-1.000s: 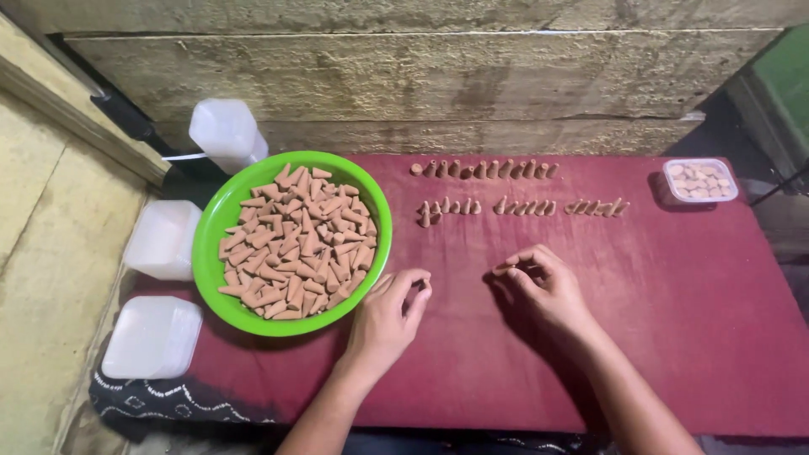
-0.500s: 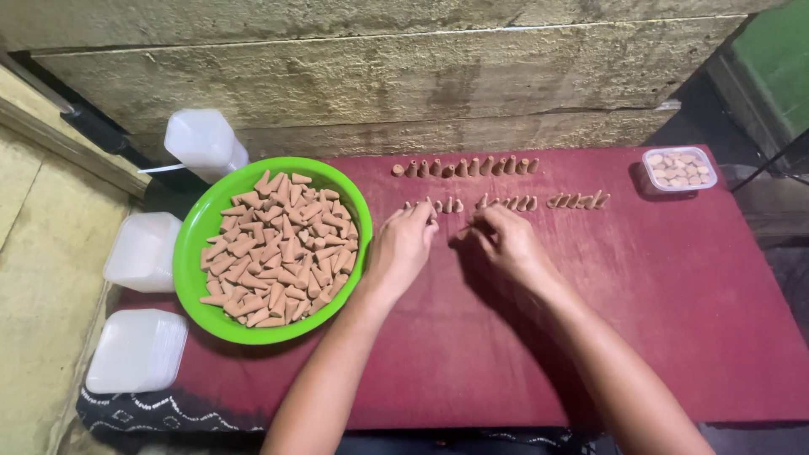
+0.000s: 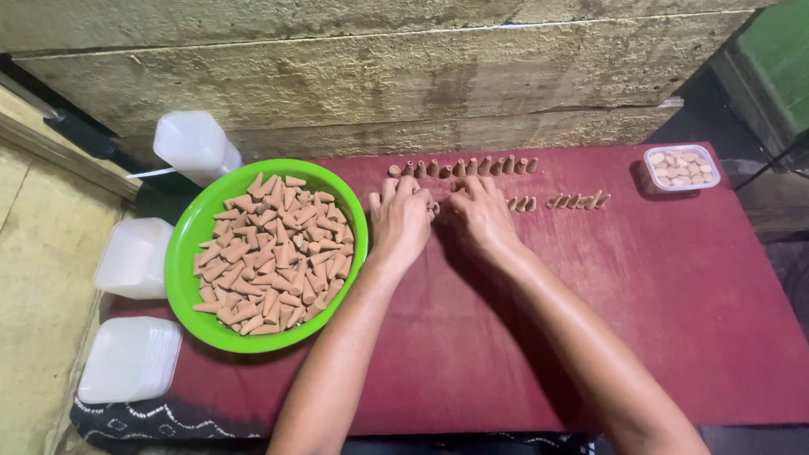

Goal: Arranging incense cones in rows on a table and sorting them in a bowl

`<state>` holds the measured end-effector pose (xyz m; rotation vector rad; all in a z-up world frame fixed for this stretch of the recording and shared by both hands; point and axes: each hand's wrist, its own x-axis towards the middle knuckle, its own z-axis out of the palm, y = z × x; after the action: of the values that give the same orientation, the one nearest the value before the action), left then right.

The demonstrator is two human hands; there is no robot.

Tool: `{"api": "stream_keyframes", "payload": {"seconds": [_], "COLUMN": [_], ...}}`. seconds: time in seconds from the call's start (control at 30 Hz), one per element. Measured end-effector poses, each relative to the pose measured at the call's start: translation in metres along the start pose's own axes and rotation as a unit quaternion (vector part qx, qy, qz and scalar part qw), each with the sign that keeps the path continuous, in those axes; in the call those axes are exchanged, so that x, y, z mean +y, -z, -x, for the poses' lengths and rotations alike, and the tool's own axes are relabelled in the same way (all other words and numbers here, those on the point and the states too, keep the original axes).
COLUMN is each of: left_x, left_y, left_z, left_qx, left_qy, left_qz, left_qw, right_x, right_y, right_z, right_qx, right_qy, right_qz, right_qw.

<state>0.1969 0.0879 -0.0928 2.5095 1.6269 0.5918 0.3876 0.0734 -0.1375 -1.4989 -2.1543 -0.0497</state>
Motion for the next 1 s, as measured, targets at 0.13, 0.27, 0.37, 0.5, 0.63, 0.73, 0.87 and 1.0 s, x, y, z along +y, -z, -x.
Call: {"api": "stream_keyframes", "payload": {"seconds": [0.13,0.27,0.37,0.5,0.63,0.73,0.87,1.0], "left_x": [0.000,0.001,0.002,-0.004,-0.003,-0.002,-0.002,-0.002], "left_y": [-0.002,-0.002,-0.003,-0.013,-0.011,-0.008,-0.008,-0.009], "left_z": [0.001,0.003,0.003,0.003,0.005,0.006,0.009,0.013], "left_qx": [-0.003,-0.008,-0.006,-0.010,-0.010,-0.007,-0.006,-0.001], "left_qy": [-0.001,0.007,0.009,0.018,0.021,0.019,0.019,0.023], "left_qz": [0.015,0.014,0.016,0.016,0.014,0.023,0.037,0.052], "left_qw": [1.000,1.000,1.000,1.000,1.000,1.000,0.999,0.998], "right_x": [-0.003,0.002,0.002,-0.005,-0.005,-0.003,-0.004,-0.010], "right_y": [0.001,-0.010,-0.012,-0.006,-0.008,-0.011,-0.010,0.000], "right_z": [-0.004,-0.007,-0.008,-0.010,-0.010,-0.010,-0.010,-0.008], "right_qx": [-0.008,-0.007,-0.009,-0.009,-0.009,-0.005,0.003,0.012], "right_qy": [0.001,0.002,-0.001,0.003,0.004,0.009,0.012,0.017], "right_qz": [-0.002,-0.006,-0.011,-0.019,-0.018,-0.015,-0.018,-0.023], "right_qw": [1.000,1.000,1.000,1.000,1.000,1.000,1.000,1.000]}}
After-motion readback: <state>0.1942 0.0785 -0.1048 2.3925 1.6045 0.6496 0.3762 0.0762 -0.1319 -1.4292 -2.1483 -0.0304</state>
